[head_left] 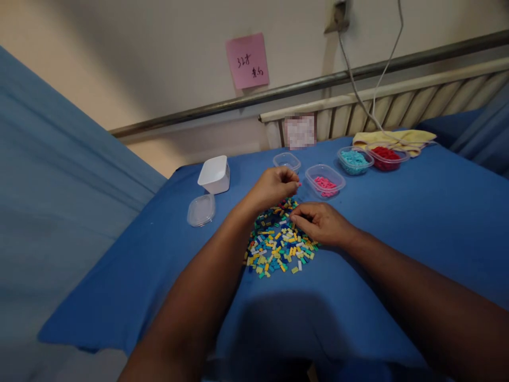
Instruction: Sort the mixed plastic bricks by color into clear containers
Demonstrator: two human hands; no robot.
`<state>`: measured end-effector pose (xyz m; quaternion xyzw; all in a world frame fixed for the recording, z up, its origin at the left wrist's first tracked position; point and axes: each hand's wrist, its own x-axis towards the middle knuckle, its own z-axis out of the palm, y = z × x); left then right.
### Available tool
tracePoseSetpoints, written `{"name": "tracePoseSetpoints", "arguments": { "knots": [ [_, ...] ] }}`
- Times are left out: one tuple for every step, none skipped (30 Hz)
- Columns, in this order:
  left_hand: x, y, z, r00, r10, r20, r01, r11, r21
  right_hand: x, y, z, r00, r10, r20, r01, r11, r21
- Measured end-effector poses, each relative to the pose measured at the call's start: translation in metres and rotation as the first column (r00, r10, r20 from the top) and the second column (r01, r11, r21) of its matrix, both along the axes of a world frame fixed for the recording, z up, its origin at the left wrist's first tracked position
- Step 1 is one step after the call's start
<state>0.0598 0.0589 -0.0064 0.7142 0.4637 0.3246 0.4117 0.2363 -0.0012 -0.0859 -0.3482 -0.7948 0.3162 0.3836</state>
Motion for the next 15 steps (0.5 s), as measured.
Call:
{"name": "tracePoseSetpoints", "arguments": {
  "knots": [
    [0.012, 0.008, 0.001, 1.000, -0.026, 0.006, 0.026, 0.999, 0.022, 0.000, 0.000, 0.000, 1.000, 0.006, -0.006, -0.006, 1.000, -0.001],
    [0.023, 0.016, 0.002, 0.999, -0.041, 0.018, 0.040, 0.998, 0.045, 0.000, -0.001, 0.000, 1.000, 0.012, -0.010, -0.012, 1.000, -0.003],
    [0.031, 0.022, 0.003, 0.998, -0.062, 0.015, 0.061, 0.996, 0.062, 0.000, -0.001, 0.001, 1.000, 0.014, -0.012, -0.014, 1.000, -0.007],
    [0.037, 0.027, 0.005, 0.997, -0.072, -0.001, 0.072, 0.993, 0.091, 0.001, -0.002, 0.001, 1.000, 0.015, -0.011, -0.015, 1.000, -0.012],
    [0.040, 0.029, 0.007, 0.997, -0.072, -0.031, 0.076, 0.988, 0.131, 0.001, -0.002, 0.000, 1.000, 0.011, -0.011, -0.011, 1.000, -0.015],
    [0.039, 0.030, 0.008, 0.994, -0.066, -0.082, 0.080, 0.981, 0.179, 0.002, -0.001, 0.000, 1.000, 0.002, -0.016, -0.002, 1.000, -0.012],
    [0.034, 0.028, 0.009, 0.987, -0.049, -0.151, 0.084, 0.969, 0.232, 0.002, -0.001, 0.000, 1.000, -0.013, -0.026, 0.013, 1.000, 0.001],
    [0.025, 0.024, 0.009, 0.973, -0.028, -0.231, 0.095, 0.955, 0.282, 0.003, 0.000, -0.001, 0.999, -0.033, -0.038, 0.034, 0.999, 0.024],
    [0.014, 0.017, 0.008, 0.945, -0.011, -0.326, 0.120, 0.941, 0.317, 0.003, 0.002, -0.002, 0.997, -0.056, -0.049, 0.059, 0.997, 0.057],
    [0.001, 0.009, 0.005, 0.907, 0.006, -0.422, 0.150, 0.930, 0.336, 0.003, 0.004, -0.003, 0.995, -0.083, -0.058, 0.088, 0.991, 0.098],
    [-0.012, -0.001, 0.001, 0.862, 0.006, -0.507, 0.187, 0.926, 0.328, 0.003, 0.006, -0.005, 0.992, -0.113, -0.063, 0.121, 0.983, 0.138],
    [-0.025, -0.012, -0.004, 0.809, -0.017, -0.587, 0.232, 0.927, 0.294, 0.002, 0.008, -0.007, 0.988, -0.143, -0.060, 0.151, 0.974, 0.171],
    [-0.036, -0.024, -0.010, 0.750, -0.060, -0.659, 0.281, 0.931, 0.235, 0.001, 0.010, -0.009, 0.984, -0.169, -0.048, 0.175, 0.965, 0.196],
    [-0.045, -0.037, -0.016, 0.691, -0.116, -0.714, 0.325, 0.932, 0.163, 0.000, 0.012, -0.011, 0.983, -0.184, -0.025, 0.185, 0.959, 0.213],
    [-0.052, -0.049, -0.021, 0.645, -0.146, -0.750, 0.347, 0.930, 0.118, -0.001, 0.013, -0.013, 0.983, -0.186, 0.011, 0.179, 0.958, 0.225]
  ]
}}
